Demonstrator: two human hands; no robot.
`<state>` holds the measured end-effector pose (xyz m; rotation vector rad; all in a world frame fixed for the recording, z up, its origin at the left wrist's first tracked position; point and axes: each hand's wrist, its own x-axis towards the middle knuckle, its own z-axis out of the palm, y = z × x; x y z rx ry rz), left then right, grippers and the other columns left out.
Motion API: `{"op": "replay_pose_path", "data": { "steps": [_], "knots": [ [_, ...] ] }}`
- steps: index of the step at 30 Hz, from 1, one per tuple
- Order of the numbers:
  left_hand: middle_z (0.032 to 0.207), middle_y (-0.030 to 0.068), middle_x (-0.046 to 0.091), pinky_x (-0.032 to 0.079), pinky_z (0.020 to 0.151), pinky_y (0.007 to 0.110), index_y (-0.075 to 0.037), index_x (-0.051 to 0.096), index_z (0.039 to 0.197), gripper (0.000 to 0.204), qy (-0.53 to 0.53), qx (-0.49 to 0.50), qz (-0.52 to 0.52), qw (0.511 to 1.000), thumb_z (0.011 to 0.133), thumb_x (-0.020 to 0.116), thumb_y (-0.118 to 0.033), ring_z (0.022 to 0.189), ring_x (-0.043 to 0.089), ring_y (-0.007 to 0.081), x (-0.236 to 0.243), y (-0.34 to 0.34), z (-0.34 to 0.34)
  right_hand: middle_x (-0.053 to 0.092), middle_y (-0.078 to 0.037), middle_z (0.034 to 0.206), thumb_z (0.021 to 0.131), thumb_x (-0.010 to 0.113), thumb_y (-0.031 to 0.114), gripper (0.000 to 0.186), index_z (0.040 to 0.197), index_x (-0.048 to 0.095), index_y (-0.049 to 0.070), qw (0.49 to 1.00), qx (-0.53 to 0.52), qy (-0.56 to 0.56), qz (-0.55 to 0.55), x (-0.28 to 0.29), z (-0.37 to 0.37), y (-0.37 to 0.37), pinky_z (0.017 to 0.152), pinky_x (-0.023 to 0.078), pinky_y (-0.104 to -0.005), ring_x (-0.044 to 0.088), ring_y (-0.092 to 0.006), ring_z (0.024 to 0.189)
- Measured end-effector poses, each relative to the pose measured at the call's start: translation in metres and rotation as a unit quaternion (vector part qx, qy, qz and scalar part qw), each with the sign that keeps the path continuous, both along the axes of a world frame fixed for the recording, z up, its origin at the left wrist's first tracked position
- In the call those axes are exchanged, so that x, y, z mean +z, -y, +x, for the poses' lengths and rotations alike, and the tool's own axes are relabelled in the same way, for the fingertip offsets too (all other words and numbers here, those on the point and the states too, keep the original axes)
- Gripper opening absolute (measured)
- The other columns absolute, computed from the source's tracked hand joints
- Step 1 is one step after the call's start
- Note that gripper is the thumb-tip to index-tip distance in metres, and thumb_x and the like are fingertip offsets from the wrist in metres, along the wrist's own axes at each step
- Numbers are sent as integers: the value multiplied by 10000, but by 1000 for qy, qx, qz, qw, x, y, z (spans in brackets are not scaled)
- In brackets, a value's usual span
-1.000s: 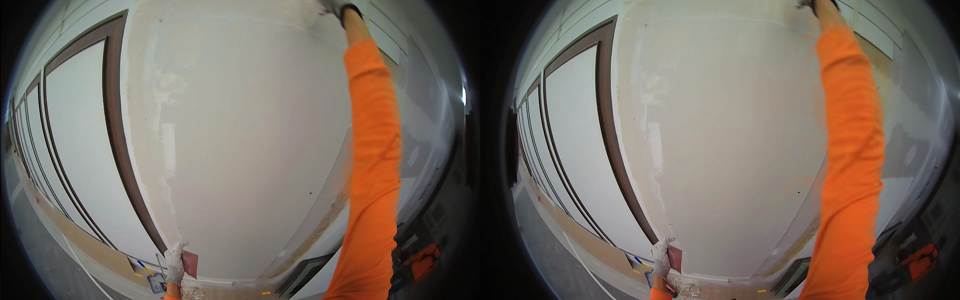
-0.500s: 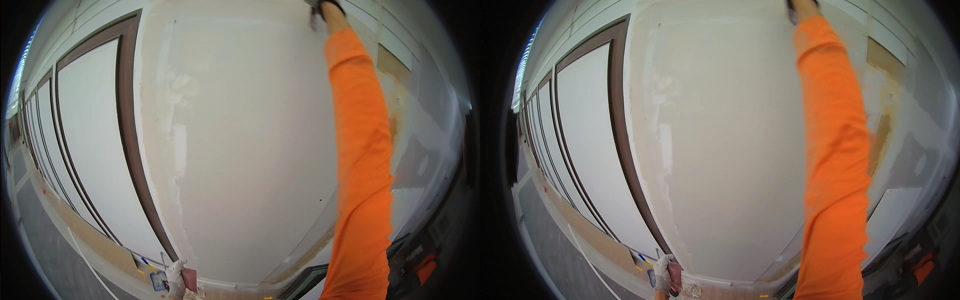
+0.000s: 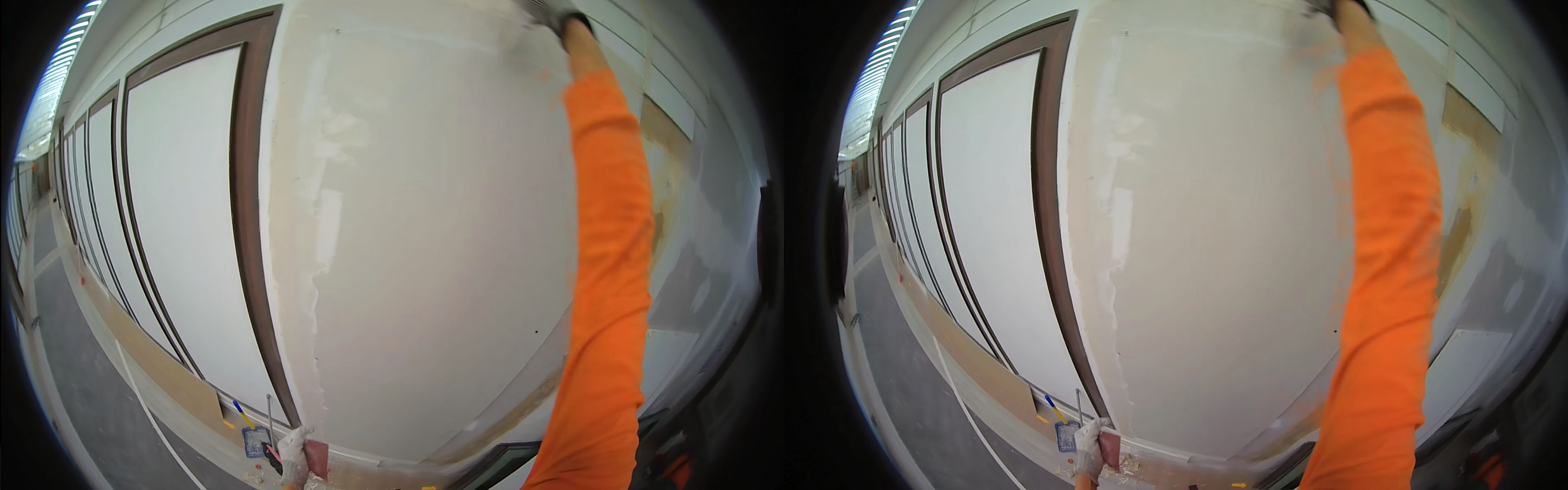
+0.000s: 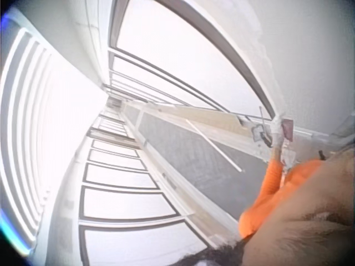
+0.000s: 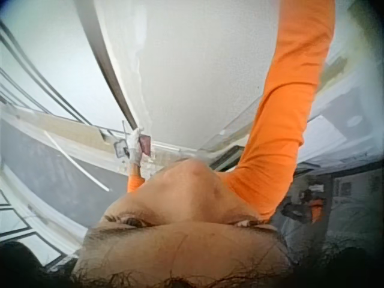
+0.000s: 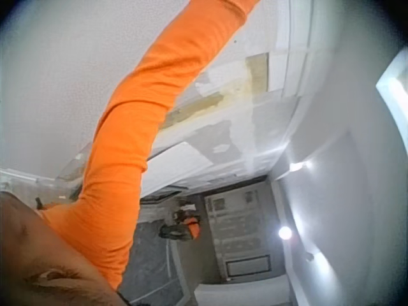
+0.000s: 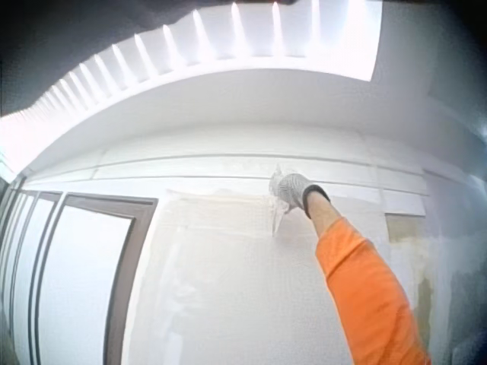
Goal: The person sits on the floor surrounded by buckets and tools, then stands to apply plaster to a wall using a trowel and a hawk. They spread the material across the surface and smooth it out.
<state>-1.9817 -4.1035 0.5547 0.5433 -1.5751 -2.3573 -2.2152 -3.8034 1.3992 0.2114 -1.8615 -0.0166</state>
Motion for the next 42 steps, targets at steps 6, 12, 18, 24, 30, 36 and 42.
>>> {"op": "replay_pose_path", "data": {
  "steps": [6, 12, 18, 24, 30, 36, 42],
  "knots": [
    [978, 102, 727, 506, 857, 323, -42, 766, 1085, 268, -24, 71, -88, 993, 974, 692, -275, 920, 655, 220, -99, 50, 57, 709, -294, 1144, 955, 493, 265, 448, 1206, 686, -51, 975, -65, 40, -209, 1, 27, -137, 838, 587, -509, 735, -413, 958],
    [855, -11, 666, 467, 704, 261, -2, 766, 987, 278, 14, 81, -26, 996, 975, 634, -246, 791, 581, 93, -46, 40, 34, 661, -160, 1369, 949, 481, 329, 475, 1284, 690, 65, 976, -200, -4, -89, 11, -32, -64, 1083, 440, -512, 589, -399, 1307],
    [837, -41, 644, 423, 669, 257, -11, 784, 1030, 291, 8, 1, -8, 1000, 980, 611, -239, 754, 517, 61, -19, 0, -17, 756, -128, 1183, 974, 553, 222, 298, 1133, 789, 135, 977, -179, -72, -90, 0, -68, 71, 828, 604, -423, 740, -295, 1081],
    [754, -73, 567, 374, 635, 233, -18, 793, 1034, 313, -31, -17, -65, 997, 1005, 621, -278, 706, 470, 48, 18, -29, -36, 734, -140, 1240, 984, 559, 236, 312, 1187, 771, 132, 998, -62, -22, -25, -29, -28, 177, 837, 604, -436, 729, -299, 1116],
    [734, -88, 534, 368, 608, 235, -18, 786, 1031, 290, -25, -34, -40, 998, 1007, 635, -264, 668, 465, 49, 53, -40, -19, 690, -240, 1243, 1012, 438, 231, 405, 1218, 724, 32, 994, -48, -40, 94, -6, -7, 89, 996, 539, -464, 666, -413, 1165],
    [868, 43, 710, 539, 709, 299, 14, 749, 1007, 299, 23, -3, 49, 999, 1015, 619, -255, 753, 651, 139, -17, -3, -2, 710, -289, 1053, 1017, 357, 346, 534, 1149, 697, -44, 986, -58, -70, -140, -2, 29, -133, 893, 550, -473, 711, -395, 951],
    [891, 79, 728, 569, 752, 320, 19, 739, 1010, 321, -12, -27, 63, 998, 1024, 612, -275, 808, 683, 179, -44, 5, 6, 715, -289, 1110, 986, 479, 453, 614, 1329, 606, -41, 982, -123, 9, -143, 23, 42, -185, 795, 611, -514, 740, -409, 943]
  ]
}}
